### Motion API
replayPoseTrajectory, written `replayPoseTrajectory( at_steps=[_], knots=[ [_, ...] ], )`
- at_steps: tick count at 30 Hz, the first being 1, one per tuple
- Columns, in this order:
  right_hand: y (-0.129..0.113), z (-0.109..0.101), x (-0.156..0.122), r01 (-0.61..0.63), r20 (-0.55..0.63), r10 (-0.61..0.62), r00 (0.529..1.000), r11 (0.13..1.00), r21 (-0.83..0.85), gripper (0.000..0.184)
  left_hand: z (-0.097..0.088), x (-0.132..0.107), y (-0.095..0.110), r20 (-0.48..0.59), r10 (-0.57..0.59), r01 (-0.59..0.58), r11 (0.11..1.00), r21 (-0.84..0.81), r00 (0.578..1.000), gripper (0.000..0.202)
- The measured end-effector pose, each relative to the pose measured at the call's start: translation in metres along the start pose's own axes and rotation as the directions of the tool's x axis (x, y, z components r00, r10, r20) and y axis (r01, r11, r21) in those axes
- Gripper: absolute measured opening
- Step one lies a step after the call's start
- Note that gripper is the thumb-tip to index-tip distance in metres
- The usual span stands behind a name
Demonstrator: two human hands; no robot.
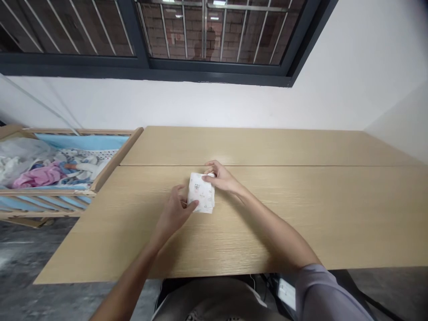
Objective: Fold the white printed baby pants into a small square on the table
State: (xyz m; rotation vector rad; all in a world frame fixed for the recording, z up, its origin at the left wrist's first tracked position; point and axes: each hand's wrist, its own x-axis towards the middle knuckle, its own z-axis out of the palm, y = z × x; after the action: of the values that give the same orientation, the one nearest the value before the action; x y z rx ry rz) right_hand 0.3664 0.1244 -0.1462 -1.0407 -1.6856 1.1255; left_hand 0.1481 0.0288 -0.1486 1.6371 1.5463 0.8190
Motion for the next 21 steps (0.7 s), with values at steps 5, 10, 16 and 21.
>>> replayPoseTrajectory(
  at_steps=[5, 10, 16, 21],
  knots=[
    [0.036, 0.016, 0.006, -0.062, 0.002, 0.064, 0.998, 0.971, -0.231, 0.047, 0.019, -0.002, -0.008, 0.034, -0.005, -0.009, 0.921, 0.389, 0.999, 0.051],
    [0.039, 0.019, 0.001, 0.011, 0.037, 0.005, 0.999, 0.906, -0.424, 0.033, 0.021, -0.011, 0.001, 0.013, 0.002, -0.009, 0.814, 0.581, 1.000, 0.032],
    [-0.016, 0.018, -0.031, 0.480, 0.384, -0.298, 0.874, 0.656, -0.583, 0.044, 0.053, -0.051, -0.001, -0.040, 0.466, -0.319, 0.662, 0.679, 0.884, 0.050],
    [-0.030, 0.037, -0.053, 0.699, 0.716, -0.281, 0.639, 0.600, -0.388, 0.056, 0.085, -0.069, -0.011, 0.050, 0.415, -0.315, 0.604, 0.732, 0.909, 0.051]
  ],
)
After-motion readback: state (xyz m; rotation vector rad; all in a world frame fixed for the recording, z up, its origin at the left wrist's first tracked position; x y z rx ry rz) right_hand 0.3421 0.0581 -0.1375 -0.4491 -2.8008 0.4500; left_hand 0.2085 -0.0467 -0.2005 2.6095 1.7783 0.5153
